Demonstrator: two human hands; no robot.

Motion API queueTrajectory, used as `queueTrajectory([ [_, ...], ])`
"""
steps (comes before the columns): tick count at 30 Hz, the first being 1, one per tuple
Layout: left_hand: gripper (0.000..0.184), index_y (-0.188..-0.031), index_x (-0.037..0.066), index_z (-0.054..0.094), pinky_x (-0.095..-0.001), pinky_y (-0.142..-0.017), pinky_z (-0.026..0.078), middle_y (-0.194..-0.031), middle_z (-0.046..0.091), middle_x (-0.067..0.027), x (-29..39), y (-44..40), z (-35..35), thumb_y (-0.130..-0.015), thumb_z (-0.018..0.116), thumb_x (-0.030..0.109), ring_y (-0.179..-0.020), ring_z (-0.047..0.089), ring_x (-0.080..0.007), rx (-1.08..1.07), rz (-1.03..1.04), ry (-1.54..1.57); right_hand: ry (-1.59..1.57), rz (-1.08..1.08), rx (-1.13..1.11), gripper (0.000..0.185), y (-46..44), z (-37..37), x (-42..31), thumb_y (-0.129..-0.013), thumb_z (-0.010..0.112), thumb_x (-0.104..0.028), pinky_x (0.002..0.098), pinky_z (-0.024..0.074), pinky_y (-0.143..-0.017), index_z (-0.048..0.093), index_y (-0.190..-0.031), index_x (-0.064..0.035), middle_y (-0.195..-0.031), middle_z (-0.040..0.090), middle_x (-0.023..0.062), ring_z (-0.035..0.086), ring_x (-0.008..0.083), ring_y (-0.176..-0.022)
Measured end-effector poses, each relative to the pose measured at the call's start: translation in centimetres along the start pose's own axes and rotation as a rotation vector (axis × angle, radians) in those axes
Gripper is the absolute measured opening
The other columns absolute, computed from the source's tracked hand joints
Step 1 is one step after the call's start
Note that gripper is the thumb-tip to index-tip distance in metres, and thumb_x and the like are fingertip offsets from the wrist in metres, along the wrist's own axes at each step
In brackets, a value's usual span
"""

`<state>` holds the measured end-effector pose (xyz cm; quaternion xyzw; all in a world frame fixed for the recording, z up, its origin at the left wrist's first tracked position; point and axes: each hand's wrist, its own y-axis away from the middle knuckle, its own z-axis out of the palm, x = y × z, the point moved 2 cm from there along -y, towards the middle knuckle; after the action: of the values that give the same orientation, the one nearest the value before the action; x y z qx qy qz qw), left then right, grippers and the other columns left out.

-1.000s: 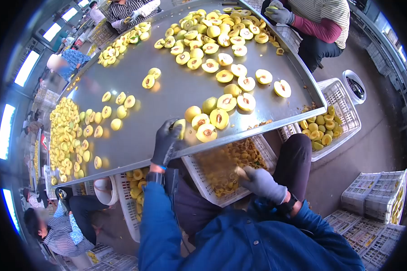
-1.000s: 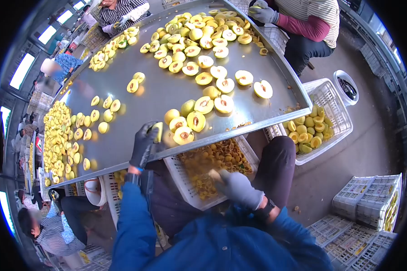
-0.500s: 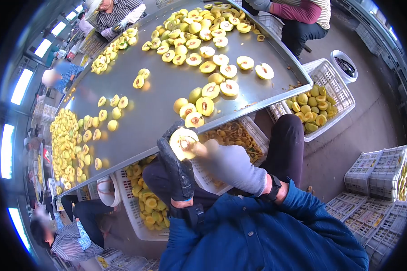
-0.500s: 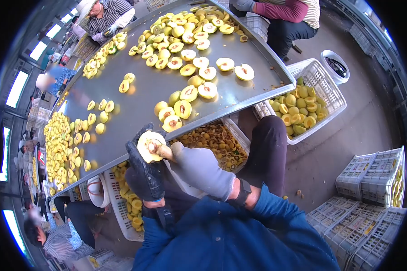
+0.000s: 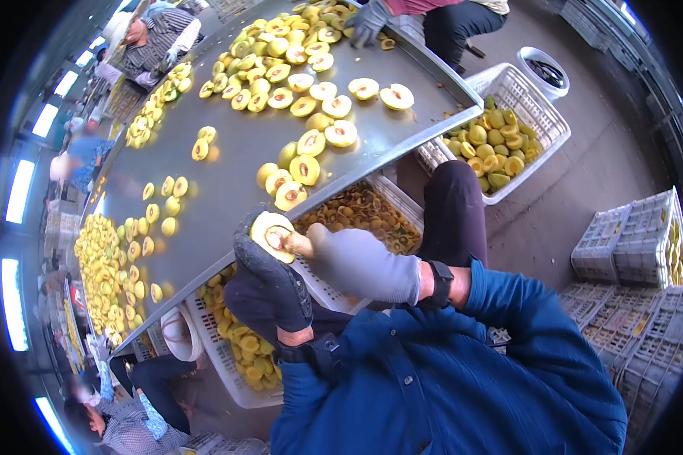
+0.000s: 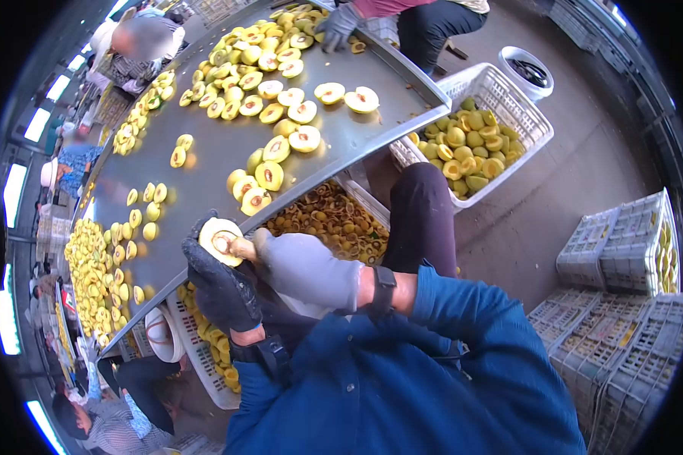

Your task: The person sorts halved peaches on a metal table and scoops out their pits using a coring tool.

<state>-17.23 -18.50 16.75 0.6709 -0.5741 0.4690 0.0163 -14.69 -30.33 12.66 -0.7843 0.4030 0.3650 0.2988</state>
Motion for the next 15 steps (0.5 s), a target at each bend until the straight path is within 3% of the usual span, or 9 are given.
queueTrajectory([
  [2,0.03,-0.119,0.006,0.056,-0.0368,-0.084,0.053,-0.11,0.066,-0.012,-0.8,-0.3,0.3,-0.091,0.06,0.011,-0.097,0.066,-0.0255,-0.014,-0.036,0.141,-0.136,0.012,-0.002,0.022,-0.1,0.2,0.0,-0.092,0.059,-0.025,0.0535,0.0479,-0.054,0.049,-0.095,-0.0056,-0.065,0.061,0.0219,0.063,0.0416,-0.061],
  [5,0.027,-0.121,0.003,0.055,-0.0365,-0.088,0.051,-0.111,0.064,-0.0142,-1.5,-1.0,0.3,-0.098,0.052,0.016,-0.097,0.065,-0.0258,-0.062,-0.223,0.442,0.002,0.11,-0.068,0.027,-0.6,-0.9,-0.1,-0.089,0.064,-0.027,0.0536,0.0485,-0.059,0.05,-0.096,-0.0048,-0.067,0.063,0.0221,0.064,0.0435,-0.065],
  [8,0.044,-0.118,-0.003,0.059,-0.0349,-0.092,0.048,-0.115,0.063,-0.0142,-2.3,-1.7,0.6,-0.107,0.032,0.03,-0.103,0.062,-0.0219,-0.169,-0.197,0.368,-0.008,0.151,-0.053,0.027,-0.9,-0.7,0.4,-0.087,0.065,-0.025,0.0521,0.0488,-0.058,0.053,-0.098,-0.0037,-0.071,0.064,0.0232,0.064,0.0434,-0.066],
  [11,0.04,-0.124,-0.003,0.056,-0.0358,-0.099,0.044,-0.122,0.061,-0.0147,-1.9,-2.3,0.7,-0.105,0.036,0.026,-0.111,0.058,-0.0222,-0.272,-0.109,0.368,-0.3,0.008,0.11,0.024,-0.2,0.5,1.5,-0.088,0.061,-0.022,0.0495,0.0492,-0.055,0.056,-0.102,-0.003,-0.069,0.064,0.0199,0.064,0.0378,-0.059],
  [12,0.04,-0.128,-0.002,0.054,-0.036,-0.102,0.042,-0.126,0.059,-0.0147,-1.4,-2.4,0.5,-0.104,0.039,0.025,-0.116,0.056,-0.0225,-0.313,-0.1,0.396,-0.47,0.059,0.135,0.027,-0.3,0.9,1.4,-0.088,0.059,-0.021,0.0444,0.0512,-0.06,0.057,-0.107,-0.0013,-0.074,0.066,0.0138,0.065,0.0271,-0.063],
  [15,0.045,-0.135,-0.002,0.048,-0.0365,-0.107,0.039,-0.133,0.055,-0.0141,-1.0,-2.4,1.9,-0.103,0.04,0.029,-0.121,0.053,-0.0232,-0.341,-0.149,0.752,-0.887,0.571,-0.151,0.028,-0.5,-2.8,-1.6,-0.089,0.06,-0.024,0.037,0.0508,-0.06,0.056,-0.106,-0.0014,-0.081,0.066,0.0051,0.062,0.0173,-0.067],
])
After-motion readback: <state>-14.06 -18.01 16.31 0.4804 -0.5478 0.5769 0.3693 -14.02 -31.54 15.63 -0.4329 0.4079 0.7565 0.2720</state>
